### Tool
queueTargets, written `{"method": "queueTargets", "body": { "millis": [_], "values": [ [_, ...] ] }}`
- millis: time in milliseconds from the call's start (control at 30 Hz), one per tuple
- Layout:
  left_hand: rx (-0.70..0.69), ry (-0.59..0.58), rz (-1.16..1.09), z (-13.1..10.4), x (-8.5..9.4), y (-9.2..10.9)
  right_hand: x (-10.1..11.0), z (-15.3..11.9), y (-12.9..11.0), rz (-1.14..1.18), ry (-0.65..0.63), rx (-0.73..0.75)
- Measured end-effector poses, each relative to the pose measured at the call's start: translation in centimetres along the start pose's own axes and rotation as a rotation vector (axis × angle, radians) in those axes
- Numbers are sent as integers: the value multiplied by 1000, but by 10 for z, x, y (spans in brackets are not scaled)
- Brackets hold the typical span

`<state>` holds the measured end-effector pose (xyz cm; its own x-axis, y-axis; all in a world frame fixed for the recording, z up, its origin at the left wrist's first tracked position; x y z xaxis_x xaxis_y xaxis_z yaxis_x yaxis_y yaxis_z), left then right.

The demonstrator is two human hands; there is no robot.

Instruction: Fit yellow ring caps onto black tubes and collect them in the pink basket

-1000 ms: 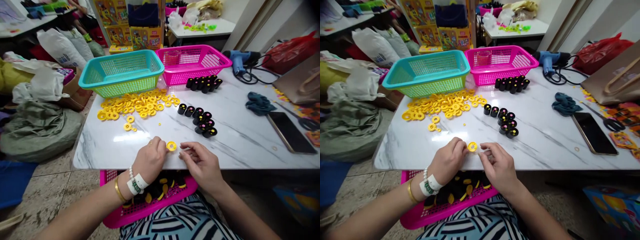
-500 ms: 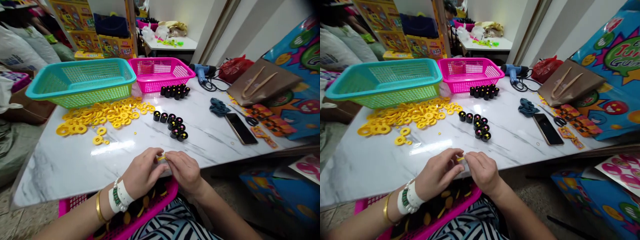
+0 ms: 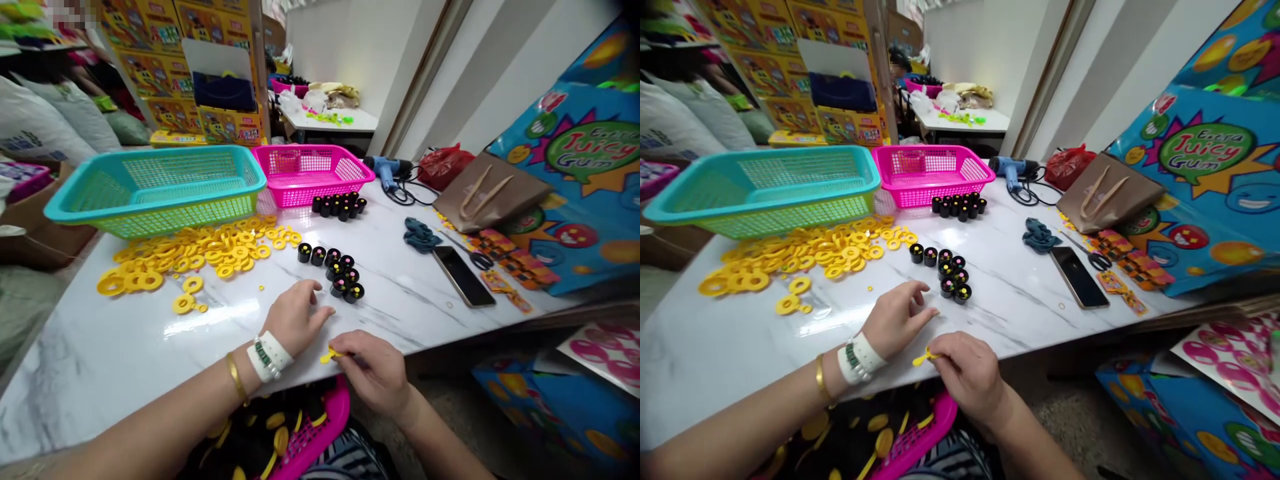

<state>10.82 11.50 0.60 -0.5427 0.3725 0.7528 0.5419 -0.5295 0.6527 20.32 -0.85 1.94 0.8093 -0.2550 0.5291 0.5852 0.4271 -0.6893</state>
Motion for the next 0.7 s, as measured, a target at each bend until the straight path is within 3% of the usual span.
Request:
{"method": "queueTargets", "body": {
  "millis": [100, 200, 300, 467, 700],
  "values": [
    [3, 6, 129, 18, -5, 8, 8, -2, 17, 265, 54, -228],
    [0, 2, 197, 30, -10, 13, 26, 0, 44, 621, 258, -502],
    [-16, -10, 214, 34, -15, 15, 40, 18, 63, 818, 387, -636],
    [-32, 27, 177, 31, -15, 13, 43, 42, 80, 840, 249, -844],
    [19, 43, 183, 23, 2, -5, 37, 37, 90, 988, 223, -905]
  ]
}}
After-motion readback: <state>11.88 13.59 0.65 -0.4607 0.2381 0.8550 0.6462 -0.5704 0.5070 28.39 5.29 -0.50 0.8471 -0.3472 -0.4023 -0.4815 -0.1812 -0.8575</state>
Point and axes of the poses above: each hand's wrist, its own z-axis towards the middle knuckle, its own x-axis out of the back of the hand, y = z × x, the point moved 7 cm from there along z, towards the middle knuckle, and after that the axes turned 4 degrees about -y, right-handed, at the moved point
